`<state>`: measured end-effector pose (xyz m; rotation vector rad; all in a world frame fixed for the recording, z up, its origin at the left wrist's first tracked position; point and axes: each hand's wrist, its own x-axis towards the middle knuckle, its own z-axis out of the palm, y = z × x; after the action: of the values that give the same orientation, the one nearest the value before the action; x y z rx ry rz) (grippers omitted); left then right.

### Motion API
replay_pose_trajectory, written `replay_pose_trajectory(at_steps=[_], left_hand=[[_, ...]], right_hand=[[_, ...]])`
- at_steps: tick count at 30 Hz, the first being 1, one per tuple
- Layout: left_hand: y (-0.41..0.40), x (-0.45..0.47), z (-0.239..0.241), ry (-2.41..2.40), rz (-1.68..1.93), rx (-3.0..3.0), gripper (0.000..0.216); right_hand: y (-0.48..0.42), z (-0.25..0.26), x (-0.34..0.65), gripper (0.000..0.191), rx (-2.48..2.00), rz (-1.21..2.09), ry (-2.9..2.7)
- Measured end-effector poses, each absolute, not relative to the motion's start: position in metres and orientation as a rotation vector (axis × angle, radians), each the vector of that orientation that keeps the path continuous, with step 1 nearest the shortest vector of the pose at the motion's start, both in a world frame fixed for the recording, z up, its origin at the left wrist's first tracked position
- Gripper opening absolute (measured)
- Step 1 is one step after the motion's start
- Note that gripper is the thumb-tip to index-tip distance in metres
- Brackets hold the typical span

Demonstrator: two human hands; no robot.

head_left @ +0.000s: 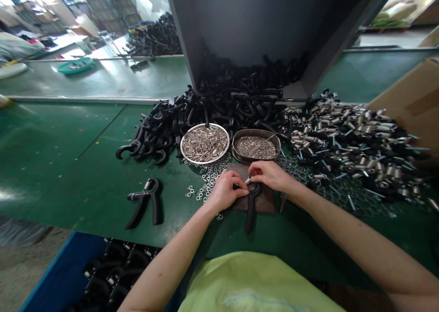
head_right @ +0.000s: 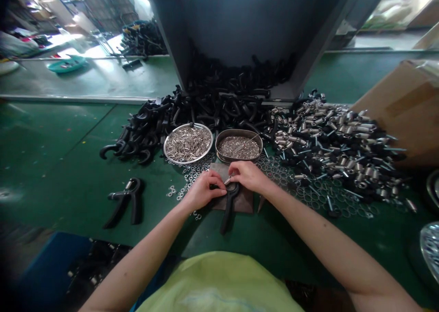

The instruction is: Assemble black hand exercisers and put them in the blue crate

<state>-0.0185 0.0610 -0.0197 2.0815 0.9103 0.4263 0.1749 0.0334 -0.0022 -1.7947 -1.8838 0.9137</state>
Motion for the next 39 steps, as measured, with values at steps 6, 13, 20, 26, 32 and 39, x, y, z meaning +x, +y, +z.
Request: replay_pose_trajectory(at_steps=[6,13,20,26,32,39], left_hand=[[0.057,-0.015,-0.022,0.878,0.41,2.122,0.004],[0.065,-0.01,-0.016,0.939,0.204,2.044,0.005],[0.067,-0.008,-0.023,0.98,0.194,1.963,0.015],[0.067,-0.008,-0.025,1.0,0.198,1.925,0.016],[0.067,-0.007,-0.021,1.021,0.191,1.925,0.017],[0.066,-0.007,-0.017,1.041,0.186,1.932,0.016]], right_hand=[[-0.05,0.004,0.214,0.019,-2.029,0.462,-1.942],[-0.143,-0.04,0.241,0.025,-2.38,0.035,-1.924],[-0.114,-0.012,0.222,0.029,-2.313,0.005,-1.754],[-0.074,0.068,0.193,0.027,-1.964,0.139,-1.445],[-0.069,0.055,0.174,0.028,-1.843,0.257,-1.439],[-0.062,0.021,0.174,0.03,-2.105,0.341,-1.759]])
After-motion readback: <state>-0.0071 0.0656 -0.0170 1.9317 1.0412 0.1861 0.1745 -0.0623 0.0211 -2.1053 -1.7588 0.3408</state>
